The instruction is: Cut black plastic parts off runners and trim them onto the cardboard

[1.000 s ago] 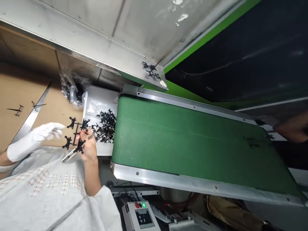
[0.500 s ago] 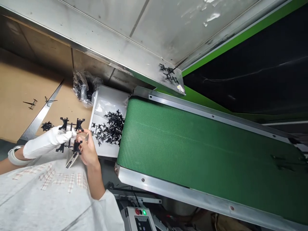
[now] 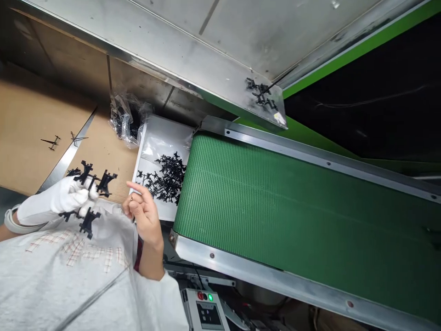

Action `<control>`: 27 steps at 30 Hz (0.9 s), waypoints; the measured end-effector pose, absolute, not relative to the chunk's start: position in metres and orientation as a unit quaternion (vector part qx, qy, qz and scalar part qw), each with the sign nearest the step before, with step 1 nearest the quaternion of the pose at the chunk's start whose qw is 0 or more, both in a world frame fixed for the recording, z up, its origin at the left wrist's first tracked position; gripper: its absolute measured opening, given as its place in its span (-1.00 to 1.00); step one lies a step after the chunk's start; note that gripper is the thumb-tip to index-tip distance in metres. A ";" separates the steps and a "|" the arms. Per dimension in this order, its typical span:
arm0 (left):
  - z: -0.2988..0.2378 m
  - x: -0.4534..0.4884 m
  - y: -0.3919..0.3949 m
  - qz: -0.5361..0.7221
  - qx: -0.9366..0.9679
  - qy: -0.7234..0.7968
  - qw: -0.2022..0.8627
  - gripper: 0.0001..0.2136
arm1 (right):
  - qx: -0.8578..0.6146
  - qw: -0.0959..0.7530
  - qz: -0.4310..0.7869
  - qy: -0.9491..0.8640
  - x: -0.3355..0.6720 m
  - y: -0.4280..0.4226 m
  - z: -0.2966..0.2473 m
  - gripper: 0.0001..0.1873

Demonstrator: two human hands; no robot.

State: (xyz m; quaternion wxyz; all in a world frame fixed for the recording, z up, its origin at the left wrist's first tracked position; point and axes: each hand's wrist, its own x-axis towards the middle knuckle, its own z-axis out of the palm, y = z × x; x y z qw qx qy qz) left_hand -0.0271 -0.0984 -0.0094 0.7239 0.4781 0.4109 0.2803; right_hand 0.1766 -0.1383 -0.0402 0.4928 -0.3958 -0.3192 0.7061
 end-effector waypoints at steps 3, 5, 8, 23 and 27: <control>-0.004 -0.030 -0.102 0.239 0.494 0.390 0.739 -0.39 | -0.407 0.502 0.572 -0.505 0.186 -0.133 -0.016 -0.64; -0.003 -0.032 -0.104 0.219 0.501 0.372 0.750 -0.42 | -0.384 0.497 0.521 -0.578 0.188 -0.130 -0.007 -0.70; 0.001 -0.035 -0.106 0.209 0.498 0.351 0.765 -0.45 | -0.351 0.494 0.484 -0.631 0.187 -0.126 -0.003 -0.67; 0.013 -0.040 -0.101 0.189 0.493 0.315 0.788 -0.46 | -0.287 0.542 0.415 -0.672 0.181 -0.119 0.000 -0.63; 0.014 -0.040 -0.103 0.206 0.487 0.299 0.795 -0.52 | -0.287 0.545 0.416 -0.669 0.182 -0.121 -0.001 -0.63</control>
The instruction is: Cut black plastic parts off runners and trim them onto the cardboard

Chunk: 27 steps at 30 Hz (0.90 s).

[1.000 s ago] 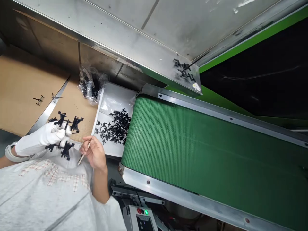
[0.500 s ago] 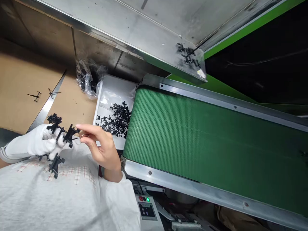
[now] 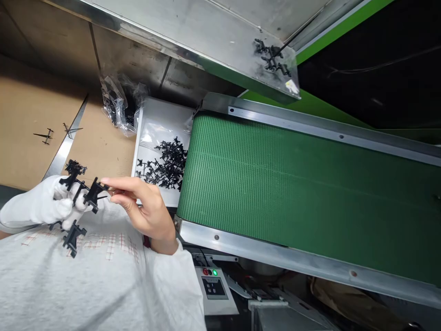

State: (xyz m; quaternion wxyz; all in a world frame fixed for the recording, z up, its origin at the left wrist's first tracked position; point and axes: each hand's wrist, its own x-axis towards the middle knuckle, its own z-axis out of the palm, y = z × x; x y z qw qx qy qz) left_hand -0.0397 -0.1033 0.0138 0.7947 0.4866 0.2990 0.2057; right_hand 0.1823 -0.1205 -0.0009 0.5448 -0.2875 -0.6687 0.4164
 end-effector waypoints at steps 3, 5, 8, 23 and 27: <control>0.015 -0.041 -0.105 0.195 0.475 0.308 0.801 -0.53 | -0.282 0.544 0.424 -0.667 0.183 -0.121 0.000 -0.62; 0.017 -0.042 -0.105 0.182 0.467 0.311 0.807 -0.52 | -0.277 0.542 0.426 -0.670 0.184 -0.120 0.001 -0.64; 0.018 -0.043 -0.105 0.158 0.470 0.294 0.817 -0.52 | -0.258 0.544 0.434 -0.670 0.184 -0.117 0.003 -0.70; 0.021 -0.044 -0.105 0.088 0.456 0.384 0.798 -0.36 | -0.245 0.540 0.467 -0.656 0.183 -0.123 0.006 -0.69; 0.014 -0.049 -0.107 0.077 0.467 0.350 0.808 -0.43 | -0.239 0.541 0.459 -0.663 0.184 -0.119 0.006 -0.76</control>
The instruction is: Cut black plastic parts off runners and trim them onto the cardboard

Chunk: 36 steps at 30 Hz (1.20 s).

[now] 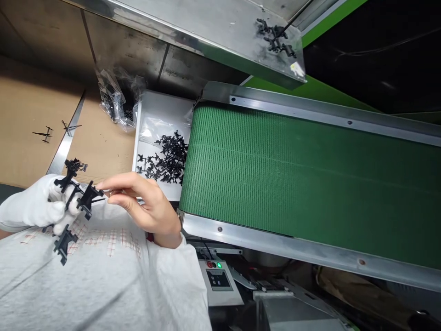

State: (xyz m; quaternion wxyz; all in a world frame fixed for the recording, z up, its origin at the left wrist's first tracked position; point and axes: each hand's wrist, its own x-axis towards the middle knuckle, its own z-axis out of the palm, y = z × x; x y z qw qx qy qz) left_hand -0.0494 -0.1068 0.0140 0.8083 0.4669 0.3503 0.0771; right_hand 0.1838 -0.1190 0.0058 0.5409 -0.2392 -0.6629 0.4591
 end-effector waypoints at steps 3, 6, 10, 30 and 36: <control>0.013 -0.053 -0.108 0.075 0.463 0.354 0.809 -0.44 | -0.234 0.536 0.467 -0.663 0.185 -0.119 0.004 -0.80; 0.017 -0.050 -0.108 0.088 0.449 0.373 0.807 -0.41 | -0.253 0.513 0.485 -0.662 0.186 -0.122 0.001 -0.77; 0.021 -0.044 -0.106 0.090 0.421 0.388 0.815 -0.39 | -0.256 0.507 0.503 -0.651 0.186 -0.125 0.001 -0.75; 0.011 -0.044 -0.103 0.180 0.510 0.391 0.745 -0.37 | -0.265 0.507 0.550 -0.609 0.181 -0.136 -0.004 -0.67; 0.007 -0.046 -0.104 0.185 0.529 0.411 0.719 -0.37 | -0.253 0.490 0.519 -0.653 0.176 -0.134 -0.003 -0.74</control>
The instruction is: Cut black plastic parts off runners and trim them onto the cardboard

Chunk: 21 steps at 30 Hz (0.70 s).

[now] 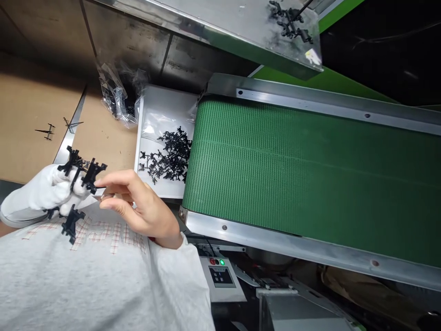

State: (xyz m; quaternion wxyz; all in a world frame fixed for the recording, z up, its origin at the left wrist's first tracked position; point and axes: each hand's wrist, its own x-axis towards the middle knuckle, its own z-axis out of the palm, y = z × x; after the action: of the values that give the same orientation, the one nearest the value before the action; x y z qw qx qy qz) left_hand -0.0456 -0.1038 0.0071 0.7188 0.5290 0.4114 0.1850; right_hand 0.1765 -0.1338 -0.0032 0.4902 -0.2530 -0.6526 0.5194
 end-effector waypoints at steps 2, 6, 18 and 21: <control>0.005 -0.046 -0.105 0.193 0.527 0.406 0.721 -0.41 | -0.251 0.497 0.514 -0.653 0.175 -0.132 -0.003 -0.76; 0.006 -0.044 -0.104 0.195 0.513 0.395 0.737 -0.42 | -0.231 0.513 0.517 -0.645 0.174 -0.130 -0.006 -0.76; 0.018 -0.034 -0.100 0.213 0.487 0.395 0.749 -0.37 | -0.257 0.509 0.513 -0.642 0.172 -0.134 -0.009 -0.75; 0.019 -0.033 -0.100 0.214 0.477 0.385 0.761 -0.37 | -0.250 0.508 0.517 -0.643 0.174 -0.133 -0.011 -0.72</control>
State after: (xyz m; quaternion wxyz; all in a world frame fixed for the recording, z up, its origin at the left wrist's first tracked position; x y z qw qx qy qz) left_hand -0.0331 -0.1003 0.0188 0.7608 0.4770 0.3847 0.2137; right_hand 0.1738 -0.1335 -0.0106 0.5077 -0.2499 -0.6426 0.5165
